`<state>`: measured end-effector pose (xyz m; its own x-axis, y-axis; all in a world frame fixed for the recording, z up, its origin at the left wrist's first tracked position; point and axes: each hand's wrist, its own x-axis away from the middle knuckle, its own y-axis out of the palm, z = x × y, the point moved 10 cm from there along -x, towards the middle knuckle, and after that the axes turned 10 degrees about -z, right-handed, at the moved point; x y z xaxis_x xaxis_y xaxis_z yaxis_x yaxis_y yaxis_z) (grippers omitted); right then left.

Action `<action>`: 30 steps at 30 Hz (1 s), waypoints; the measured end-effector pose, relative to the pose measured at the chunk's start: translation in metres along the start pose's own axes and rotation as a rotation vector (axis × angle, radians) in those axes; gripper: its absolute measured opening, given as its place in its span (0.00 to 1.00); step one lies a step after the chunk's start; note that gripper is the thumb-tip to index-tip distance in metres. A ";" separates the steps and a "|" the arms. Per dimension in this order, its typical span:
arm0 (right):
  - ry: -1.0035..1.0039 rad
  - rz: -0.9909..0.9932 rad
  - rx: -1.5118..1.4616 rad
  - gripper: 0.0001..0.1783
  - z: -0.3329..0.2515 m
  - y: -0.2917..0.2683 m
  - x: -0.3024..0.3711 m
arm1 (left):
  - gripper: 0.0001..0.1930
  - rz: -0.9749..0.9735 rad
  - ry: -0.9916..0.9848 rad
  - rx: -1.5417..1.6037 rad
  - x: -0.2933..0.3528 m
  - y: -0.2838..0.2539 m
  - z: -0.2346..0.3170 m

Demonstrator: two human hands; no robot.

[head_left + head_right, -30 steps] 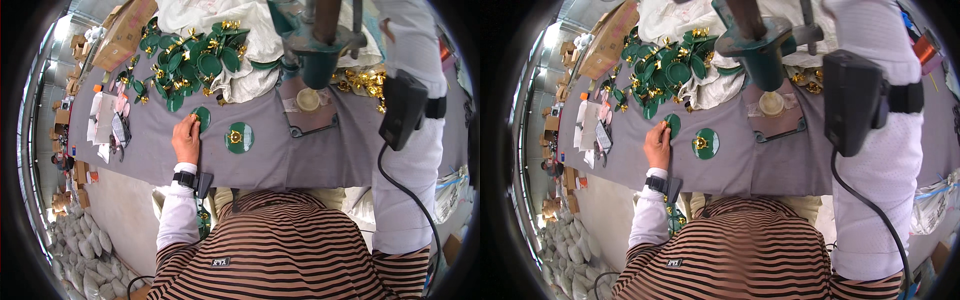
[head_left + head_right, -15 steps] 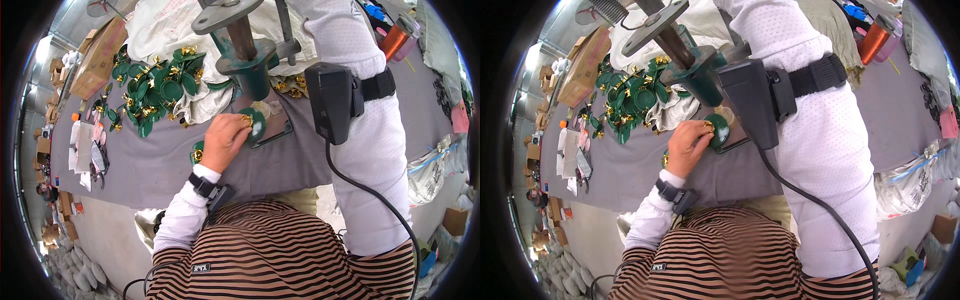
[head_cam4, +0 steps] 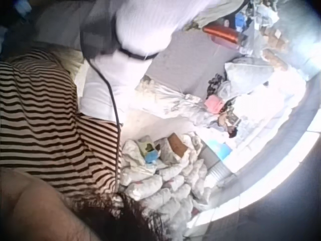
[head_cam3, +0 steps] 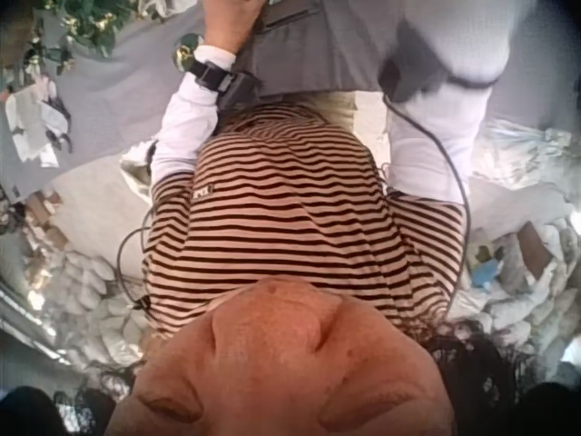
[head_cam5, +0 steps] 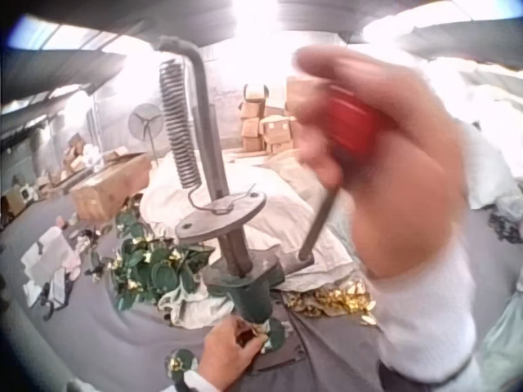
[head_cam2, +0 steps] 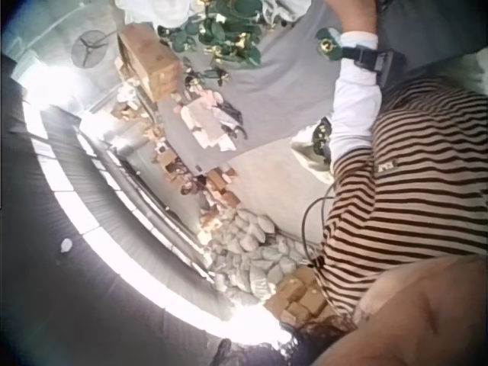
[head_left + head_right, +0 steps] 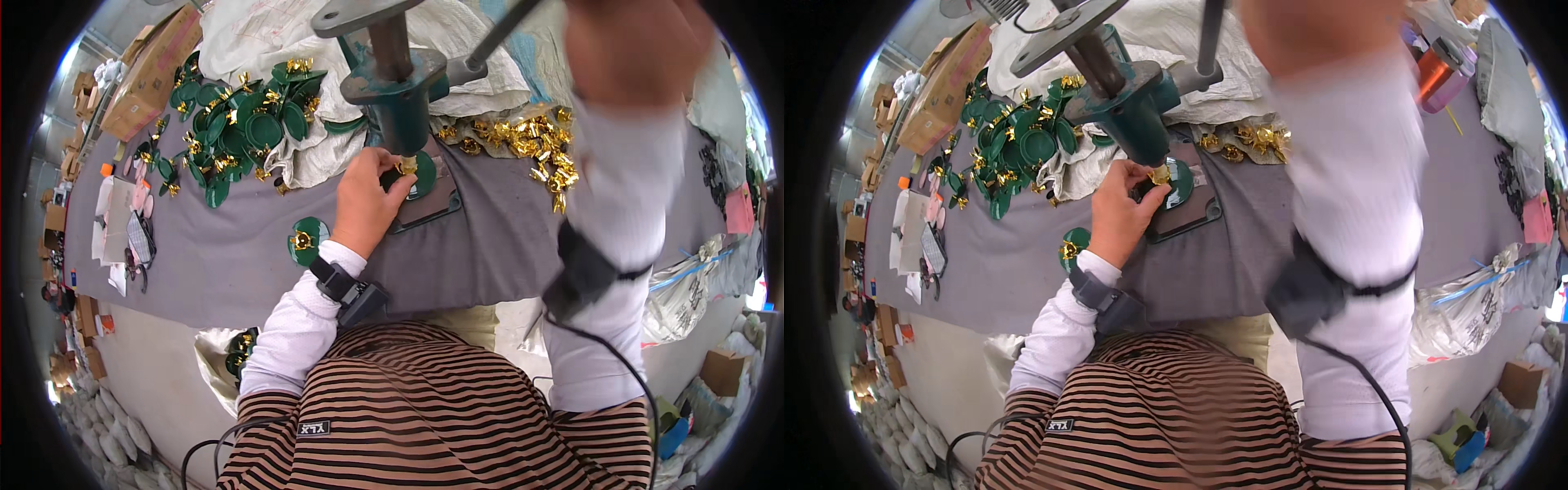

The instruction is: Using a manual press to attach gold-colored plastic ornaments to green circular plastic bases.

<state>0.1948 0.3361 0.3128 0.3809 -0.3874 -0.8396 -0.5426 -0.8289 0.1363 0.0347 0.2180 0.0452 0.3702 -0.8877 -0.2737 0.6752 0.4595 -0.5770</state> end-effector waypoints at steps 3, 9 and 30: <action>0.103 -0.121 -0.037 0.08 -0.043 -0.017 0.083 | 0.26 -0.027 0.036 -0.001 0.001 -0.011 0.017; 0.237 -0.039 0.456 0.03 -0.023 -0.013 0.225 | 0.32 0.010 -0.015 0.038 0.012 -0.032 0.002; 0.289 0.056 0.202 0.17 0.106 -0.027 -0.081 | 0.20 -0.205 -0.222 -0.131 0.063 -0.114 -0.022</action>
<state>0.0987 0.4325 0.3215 0.5265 -0.5520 -0.6466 -0.6946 -0.7178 0.0473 -0.0329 0.1090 0.0765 0.3752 -0.9266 0.0244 0.6677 0.2519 -0.7005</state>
